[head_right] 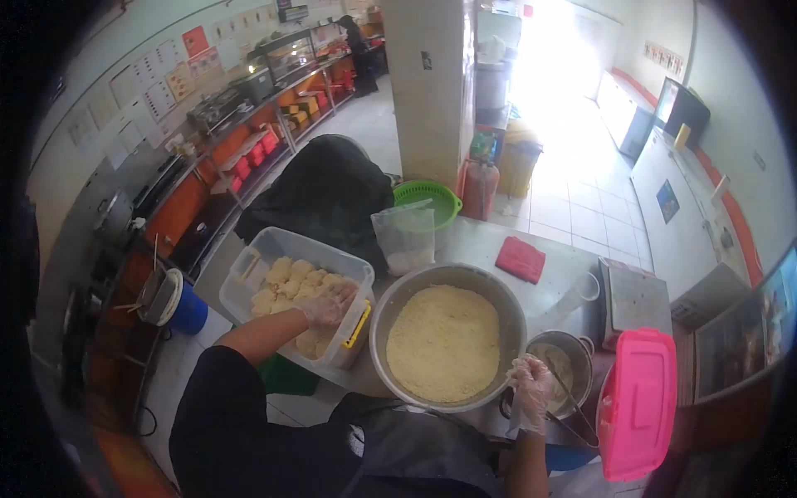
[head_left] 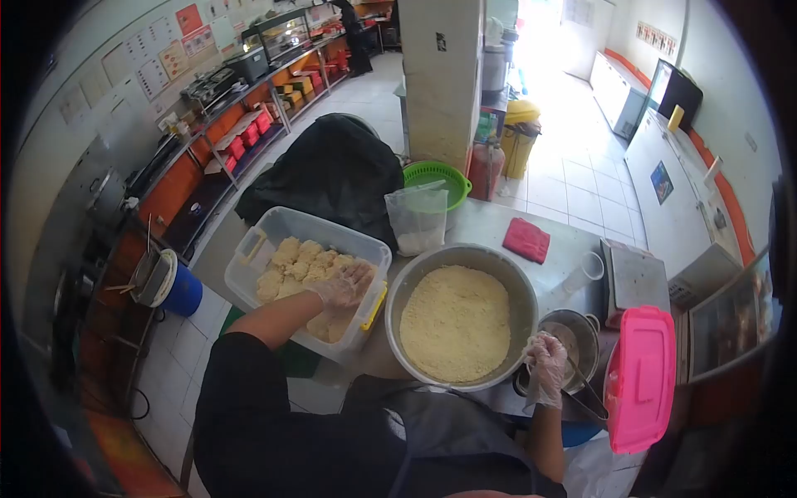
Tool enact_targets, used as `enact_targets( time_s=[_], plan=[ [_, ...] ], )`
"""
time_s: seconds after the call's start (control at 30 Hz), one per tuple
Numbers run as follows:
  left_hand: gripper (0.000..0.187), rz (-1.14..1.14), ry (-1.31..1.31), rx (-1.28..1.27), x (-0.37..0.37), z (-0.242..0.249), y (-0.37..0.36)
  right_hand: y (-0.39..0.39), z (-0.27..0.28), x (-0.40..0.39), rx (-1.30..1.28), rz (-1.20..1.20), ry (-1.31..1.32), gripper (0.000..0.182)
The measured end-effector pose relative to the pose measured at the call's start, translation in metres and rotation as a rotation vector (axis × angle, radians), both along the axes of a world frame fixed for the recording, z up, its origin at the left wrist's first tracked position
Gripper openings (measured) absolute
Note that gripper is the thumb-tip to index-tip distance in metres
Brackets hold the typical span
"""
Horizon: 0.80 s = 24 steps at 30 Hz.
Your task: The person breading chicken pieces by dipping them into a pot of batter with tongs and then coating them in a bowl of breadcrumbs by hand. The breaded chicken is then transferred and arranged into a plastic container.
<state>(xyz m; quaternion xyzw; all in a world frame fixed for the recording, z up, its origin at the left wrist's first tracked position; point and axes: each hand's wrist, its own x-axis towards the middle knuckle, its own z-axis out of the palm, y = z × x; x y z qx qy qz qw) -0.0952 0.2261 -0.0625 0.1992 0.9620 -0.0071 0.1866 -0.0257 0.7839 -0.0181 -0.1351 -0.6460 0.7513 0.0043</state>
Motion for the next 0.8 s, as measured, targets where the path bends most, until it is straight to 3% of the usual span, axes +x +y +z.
enact_targets(
  time_s=[0.07, 0.17, 0.23, 0.3, 0.37, 0.6, 0.7, 0.77, 0.8],
  plan=[
    [0.084, -0.048, 0.087, -0.098, -0.009, -0.032, -0.010, 0.017, -0.008, 0.004, 0.003, -0.034, -0.019, 0.026],
    [0.087, -0.092, 0.204, -0.025, -0.020, -0.058, -0.035, 0.045, -0.021, 0.011, 0.046, -0.048, -0.052, 0.027],
    [0.089, 0.151, 0.216, -0.083, -0.005, -0.015, -0.025, 0.054, -0.029, 0.015, 0.033, -0.066, -0.006, 0.028],
    [0.086, 0.073, 0.190, -0.116, 0.005, 0.018, -0.013, 0.046, -0.017, 0.021, 0.060, -0.084, -0.070, 0.028],
    [0.087, 0.090, 0.219, -0.057, 0.013, 0.014, -0.010, 0.046, -0.016, 0.023, 0.125, -0.172, -0.084, 0.025],
    [0.085, 0.155, 0.083, -0.050, 0.017, 0.040, -0.007, 0.064, -0.046, 0.032, 0.155, -0.117, -0.048, 0.031],
    [0.086, 0.279, 0.292, -0.044, -0.006, 0.006, -0.040, 0.067, -0.040, 0.036, 0.163, -0.126, -0.032, 0.032],
    [0.083, 0.739, 0.429, -0.201, -0.015, -0.004, -0.054, 0.065, -0.041, 0.038, 0.136, -0.184, -0.059, 0.032],
    [0.083, 0.733, 0.428, -0.201, -0.015, -0.008, -0.058, 0.063, -0.041, 0.039, 0.136, -0.189, -0.062, 0.032]
  ],
)
